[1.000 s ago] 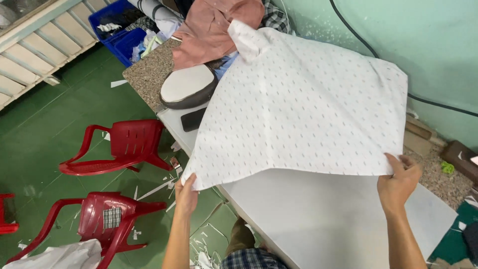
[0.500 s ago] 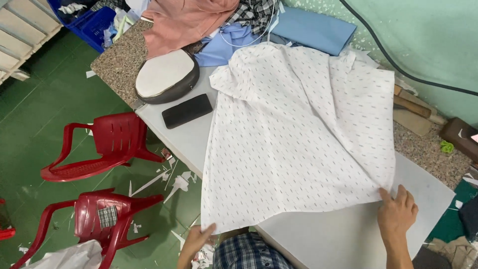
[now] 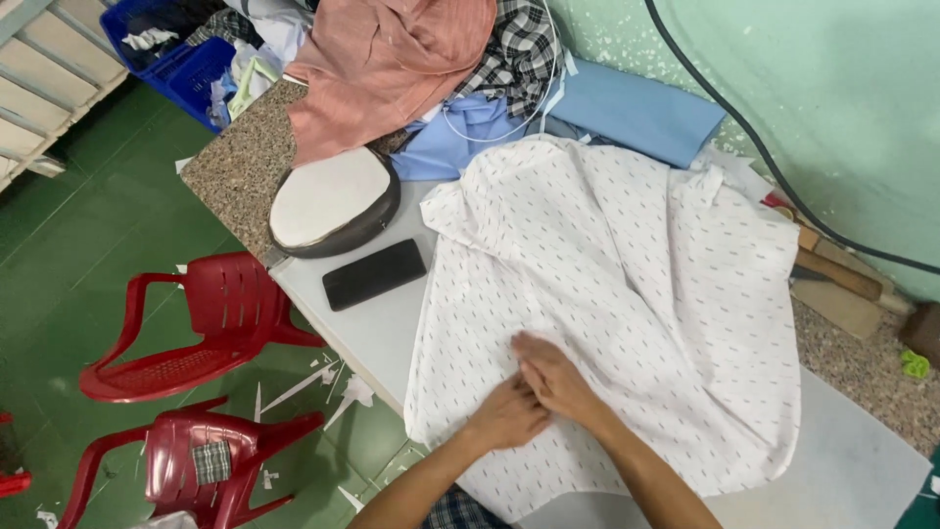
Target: The person irons a white patterned shirt on a flat ironing board using a steam iron. They repeatedly smooth the fabric, reposition the shirt, and use a small curved pressing cushion to iron the sleeves and collar.
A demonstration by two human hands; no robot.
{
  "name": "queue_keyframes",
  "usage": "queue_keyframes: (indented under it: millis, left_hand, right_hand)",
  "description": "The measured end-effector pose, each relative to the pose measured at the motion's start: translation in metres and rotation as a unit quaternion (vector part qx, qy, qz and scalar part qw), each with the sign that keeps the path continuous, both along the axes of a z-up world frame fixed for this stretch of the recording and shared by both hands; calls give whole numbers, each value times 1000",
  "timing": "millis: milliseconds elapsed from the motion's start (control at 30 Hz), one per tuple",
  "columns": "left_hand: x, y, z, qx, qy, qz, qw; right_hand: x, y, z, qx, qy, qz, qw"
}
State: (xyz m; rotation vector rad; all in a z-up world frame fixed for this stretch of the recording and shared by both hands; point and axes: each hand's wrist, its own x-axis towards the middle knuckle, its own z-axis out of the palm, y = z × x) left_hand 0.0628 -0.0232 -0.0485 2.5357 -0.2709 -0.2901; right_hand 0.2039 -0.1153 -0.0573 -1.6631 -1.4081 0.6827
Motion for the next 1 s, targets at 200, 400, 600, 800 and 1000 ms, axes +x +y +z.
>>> queue_keyframes:
  millis: [200, 400, 600, 800, 1000]
  left_hand:
    - [85, 103, 13, 152, 163, 259, 940]
    - [93, 80, -81, 125, -287, 274, 909]
    - [98, 96, -32, 80, -54, 256, 962]
    - [49, 28, -16, 114, 5, 162, 980]
    - [-14, -77, -21, 198, 60, 57, 977]
  right_hand:
    - [126, 54, -23, -8, -280, -195, 940]
    - [111, 90, -53, -84, -222, -189, 953]
    - [127, 102, -45, -137, -283, -241, 918]
    - [-14, 1, -36, -54, -196, -316, 927]
    - [-68, -154, -64, -145, -346, -438, 817]
